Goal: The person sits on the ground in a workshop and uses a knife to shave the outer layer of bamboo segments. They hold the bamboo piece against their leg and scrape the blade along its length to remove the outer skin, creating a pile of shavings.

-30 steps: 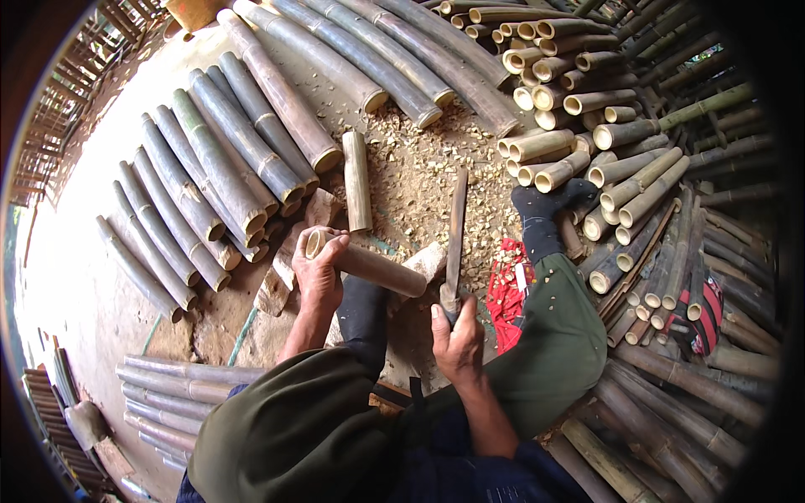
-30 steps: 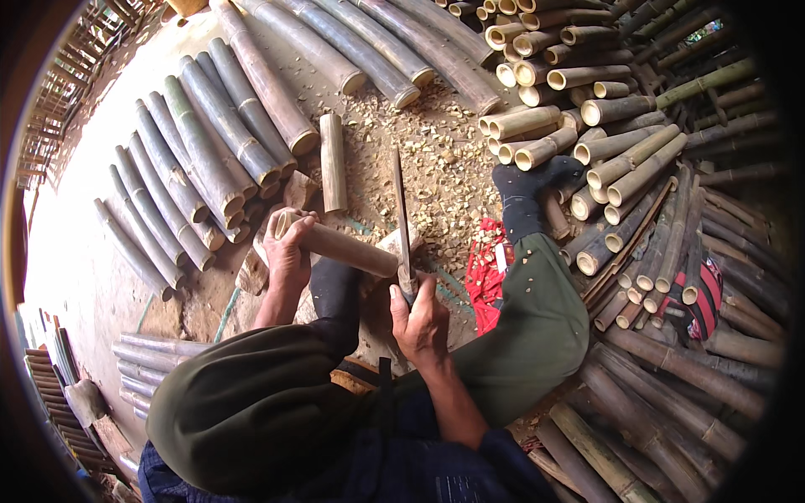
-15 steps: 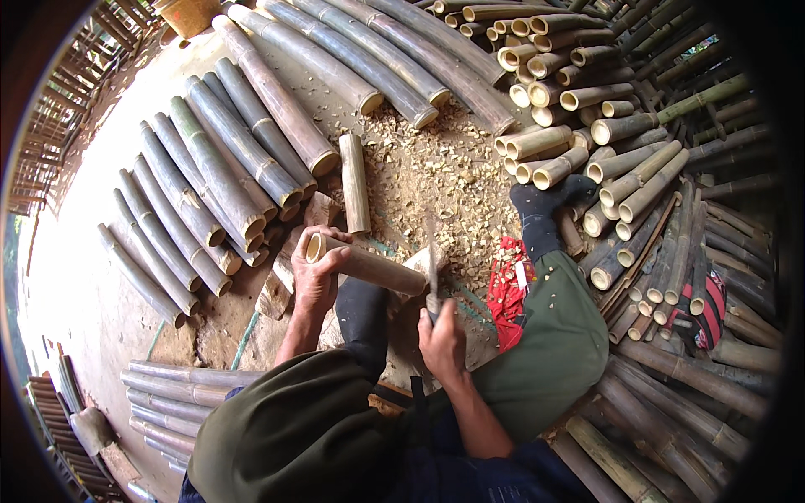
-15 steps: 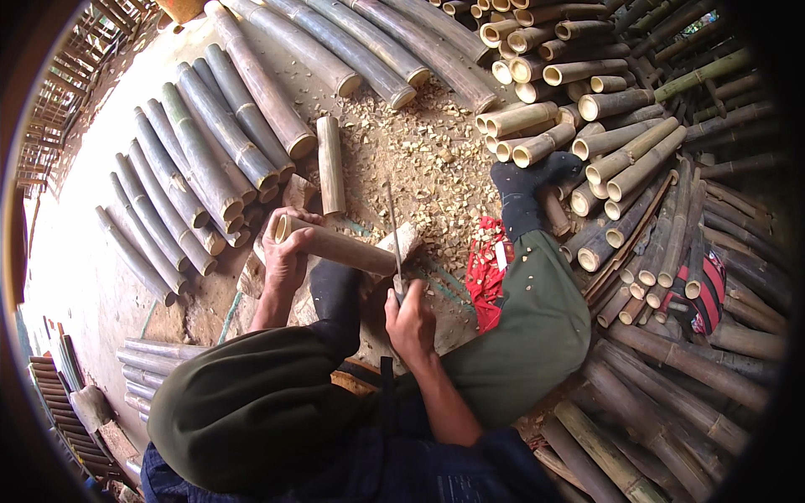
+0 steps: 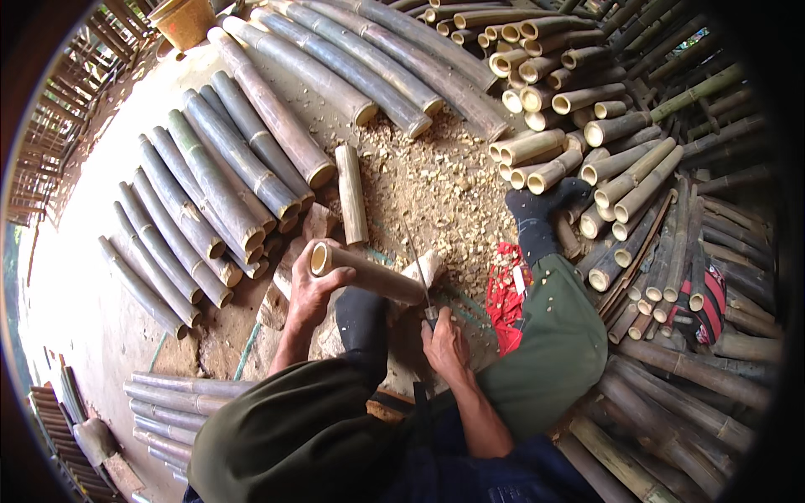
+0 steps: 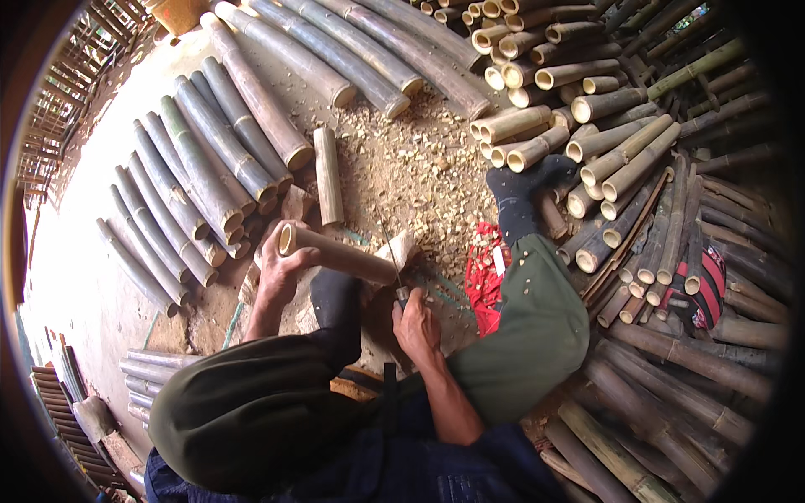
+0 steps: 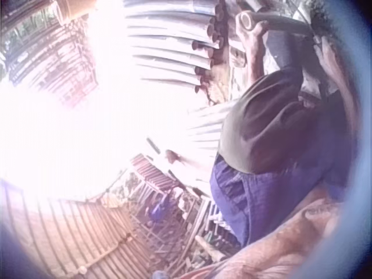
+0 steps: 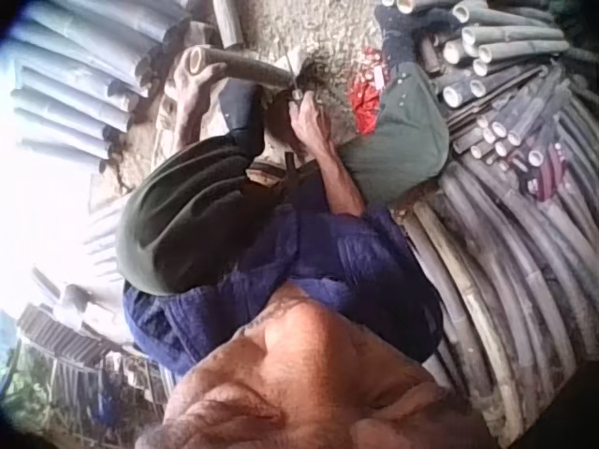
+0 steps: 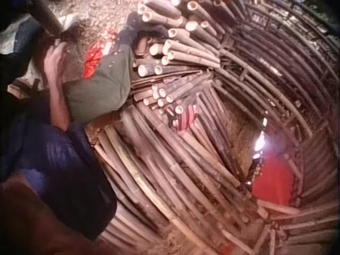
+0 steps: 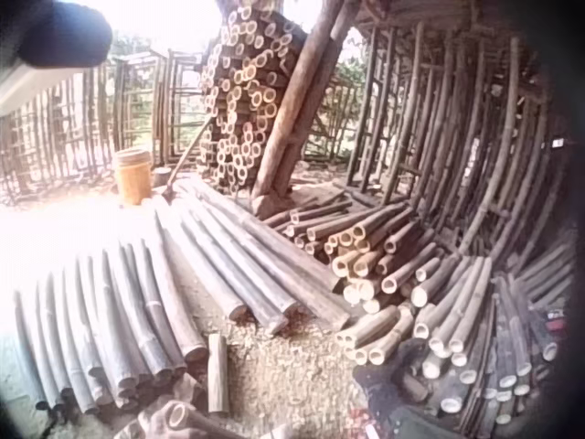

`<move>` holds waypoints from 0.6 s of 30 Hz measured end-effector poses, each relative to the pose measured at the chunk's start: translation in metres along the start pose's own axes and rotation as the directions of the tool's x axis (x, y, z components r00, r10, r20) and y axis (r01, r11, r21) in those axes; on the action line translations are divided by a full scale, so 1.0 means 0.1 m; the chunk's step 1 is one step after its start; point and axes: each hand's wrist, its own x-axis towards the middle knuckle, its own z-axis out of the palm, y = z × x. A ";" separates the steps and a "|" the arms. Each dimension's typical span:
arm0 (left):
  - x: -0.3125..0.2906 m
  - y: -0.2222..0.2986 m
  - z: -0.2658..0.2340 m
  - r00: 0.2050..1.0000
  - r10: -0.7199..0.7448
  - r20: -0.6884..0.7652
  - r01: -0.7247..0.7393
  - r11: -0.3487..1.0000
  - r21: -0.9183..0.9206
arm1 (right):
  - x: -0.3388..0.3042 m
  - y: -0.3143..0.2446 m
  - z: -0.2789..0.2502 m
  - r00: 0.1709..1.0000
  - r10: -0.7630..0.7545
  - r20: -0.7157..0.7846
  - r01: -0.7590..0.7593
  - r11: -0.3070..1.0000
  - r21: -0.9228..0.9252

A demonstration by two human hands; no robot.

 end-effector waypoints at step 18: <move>-0.05 -0.04 -0.06 0.986 0.099 -0.133 -0.109 0.992 -0.068 | -0.06 -0.29 -0.43 0.994 -0.111 -0.019 0.112 0.986 0.127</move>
